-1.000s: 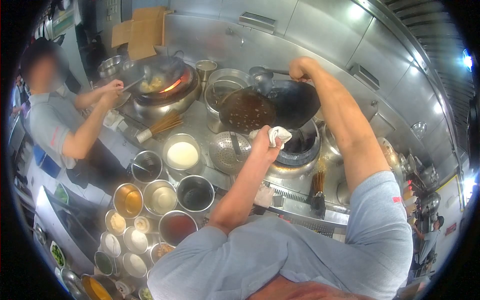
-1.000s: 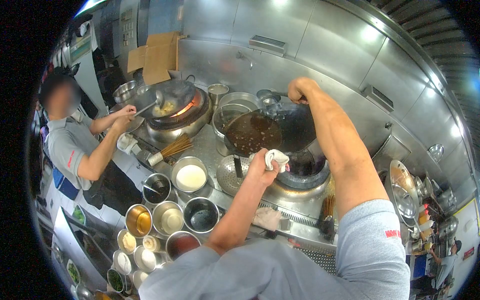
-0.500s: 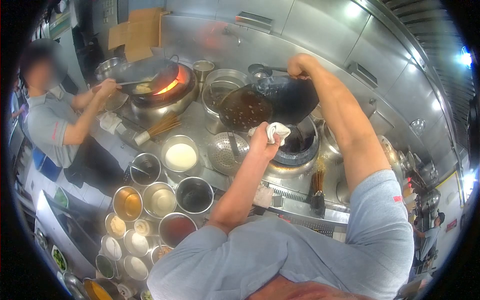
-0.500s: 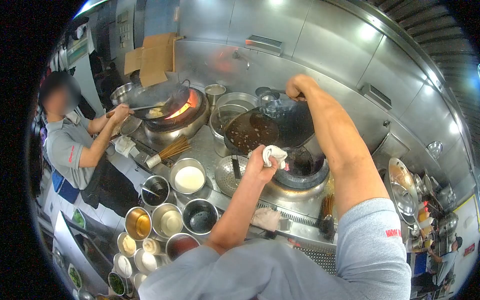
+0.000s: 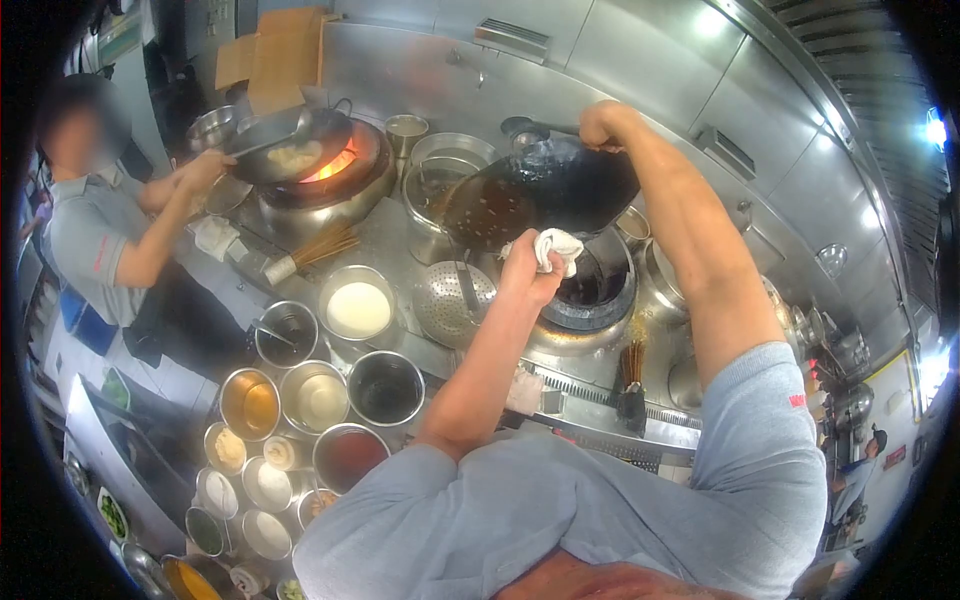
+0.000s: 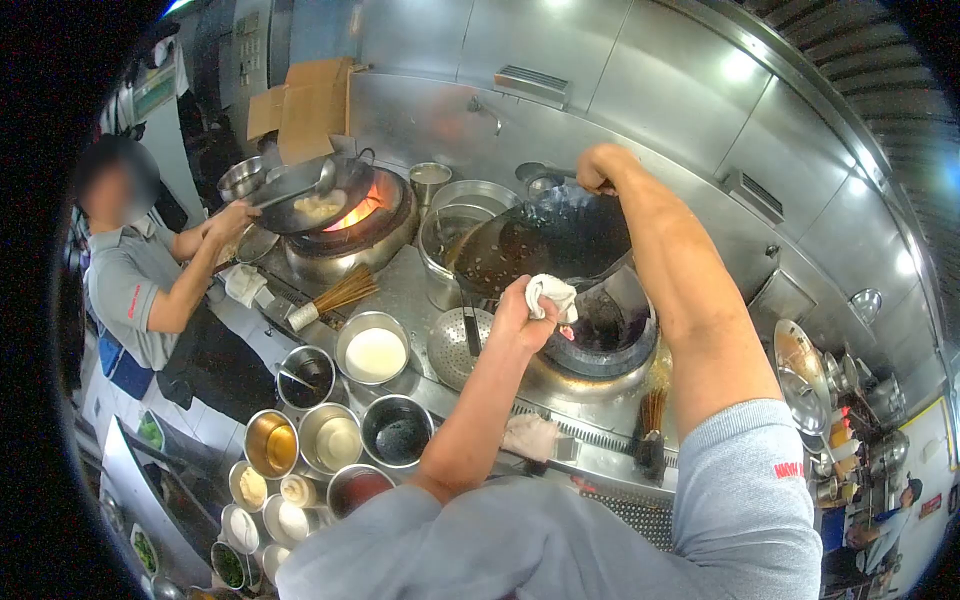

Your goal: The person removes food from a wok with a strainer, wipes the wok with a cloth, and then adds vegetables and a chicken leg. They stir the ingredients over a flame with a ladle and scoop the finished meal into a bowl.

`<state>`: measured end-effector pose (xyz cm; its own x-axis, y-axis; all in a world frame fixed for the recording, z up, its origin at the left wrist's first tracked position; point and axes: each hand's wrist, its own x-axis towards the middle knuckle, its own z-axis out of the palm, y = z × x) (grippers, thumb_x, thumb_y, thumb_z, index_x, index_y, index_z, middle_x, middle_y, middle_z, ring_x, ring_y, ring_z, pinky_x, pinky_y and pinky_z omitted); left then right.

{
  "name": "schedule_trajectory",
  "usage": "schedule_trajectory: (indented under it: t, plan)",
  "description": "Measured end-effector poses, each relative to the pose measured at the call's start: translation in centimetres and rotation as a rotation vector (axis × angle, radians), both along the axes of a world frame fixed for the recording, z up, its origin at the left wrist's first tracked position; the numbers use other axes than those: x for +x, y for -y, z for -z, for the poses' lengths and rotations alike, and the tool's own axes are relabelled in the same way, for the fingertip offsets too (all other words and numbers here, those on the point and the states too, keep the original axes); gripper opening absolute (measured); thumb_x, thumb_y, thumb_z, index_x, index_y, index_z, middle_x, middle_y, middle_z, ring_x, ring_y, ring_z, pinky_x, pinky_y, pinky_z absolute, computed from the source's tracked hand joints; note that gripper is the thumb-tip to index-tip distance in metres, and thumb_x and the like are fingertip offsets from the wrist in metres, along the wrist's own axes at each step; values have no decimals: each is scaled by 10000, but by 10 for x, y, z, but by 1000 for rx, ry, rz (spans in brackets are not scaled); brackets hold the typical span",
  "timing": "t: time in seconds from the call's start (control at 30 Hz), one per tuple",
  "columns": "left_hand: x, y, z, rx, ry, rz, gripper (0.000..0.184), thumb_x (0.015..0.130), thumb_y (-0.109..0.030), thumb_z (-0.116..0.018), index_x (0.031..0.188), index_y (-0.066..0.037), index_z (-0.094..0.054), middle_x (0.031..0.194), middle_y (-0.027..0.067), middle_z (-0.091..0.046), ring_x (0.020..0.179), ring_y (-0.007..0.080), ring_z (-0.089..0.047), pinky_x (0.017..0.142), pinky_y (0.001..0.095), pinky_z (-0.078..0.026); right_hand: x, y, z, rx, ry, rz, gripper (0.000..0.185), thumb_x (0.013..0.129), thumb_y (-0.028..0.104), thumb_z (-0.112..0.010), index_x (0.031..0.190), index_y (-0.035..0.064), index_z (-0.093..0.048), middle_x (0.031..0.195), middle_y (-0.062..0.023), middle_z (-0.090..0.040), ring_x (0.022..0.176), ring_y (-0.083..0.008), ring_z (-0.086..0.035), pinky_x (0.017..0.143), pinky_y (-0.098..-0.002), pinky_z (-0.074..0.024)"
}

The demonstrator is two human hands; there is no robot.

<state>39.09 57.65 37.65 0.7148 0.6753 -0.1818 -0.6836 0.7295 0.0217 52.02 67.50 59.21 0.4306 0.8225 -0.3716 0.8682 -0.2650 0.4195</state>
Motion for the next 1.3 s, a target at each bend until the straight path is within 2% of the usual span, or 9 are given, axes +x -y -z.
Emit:
schedule_trajectory:
  t: [0.3, 0.5, 0.57, 0.6, 0.67, 0.7, 0.97, 1.13, 1.3]
  plan:
    - [3, -13, -7, -8, 140, 22, 247, 947, -156, -372, 941, 20, -545, 922, 152, -554, 733, 161, -553, 444, 144, -464, -5, -1, -7, 102, 13, -40, 101, 681, 76, -532, 647, 14, -605, 678, -150, -600, 621, -268, -561, 587, -412, -431]
    - [13, -31, -5, -2, 165, 52, 282, 930, -188, -391, 944, 50, -541, 956, 227, -528, 837, 271, -547, 415, 150, -463, -8, -12, -8, 136, 102, -45, 143, 668, 46, -515, 697, 0, -647, 764, -172, -640, 701, -290, -608, 628, -415, -460]
    - [9, -30, -15, -49, 141, 34, 222, 913, -123, -388, 882, 21, -555, 821, 130, -567, 651, 157, -550, 404, 158, -426, -15, -12, -10, 151, 132, -50, 166, 663, 37, -508, 720, -5, -658, 791, -180, -649, 729, -294, -623, 641, -414, -470]
    - [15, -35, -8, -55, 141, 36, 222, 913, -123, -388, 882, 21, -555, 821, 130, -567, 651, 157, -550, 404, 158, -426, -17, -12, -10, 181, 150, -87, 188, 659, 33, -507, 753, -3, -665, 809, -181, -653, 755, -293, -631, 648, -412, -478]
    - [28, -46, 11, -33, 261, 17, 272, 903, -176, -408, 938, 62, -535, 958, 273, -507, 866, 339, -529, 387, 150, -454, -20, -16, -6, 196, 168, -117, 214, 655, 29, -506, 787, -1, -672, 827, -183, -657, 780, -293, -640, 655, -409, -486]
    - [29, -47, 12, -66, 293, 17, 257, 888, -164, -420, 935, 62, -534, 1000, 293, -489, 897, 354, -520, 384, 146, -451, -21, -21, -5, 212, 162, -104, 228, 647, 23, -511, 804, 15, -676, 833, -178, -660, 797, -291, -643, 656, -406, -491]
    - [47, -55, 29, -148, 473, 26, 246, 846, -147, -472, 945, 75, -507, 1085, 317, -436, 995, 350, -483, 368, 154, -447, -32, -44, 4, 316, 253, -306, 269, 651, 50, -599, 899, 88, -695, 956, -149, -664, 876, -275, -658, 678, -403, -516]
    - [67, -45, 28, -192, 572, 204, 326, 758, -73, -512, 994, 138, -434, 994, 283, -454, 870, 269, -514, 354, 151, -430, -33, -23, -6, 456, 243, -293, 259, 628, 41, -597, 862, 75, -704, 906, -134, -675, 842, -260, -665, 672, -405, -519]
    - [112, -28, 59, 17, 373, 193, 430, 738, -59, -511, 1078, 176, -391, 991, 286, -465, 813, 252, -530, 368, 158, -412, 25, 39, -42, 461, 107, -216, 248, 681, 31, -534, 879, 23, -682, 901, -171, -662, 778, -277, -662, 643, -404, -525]
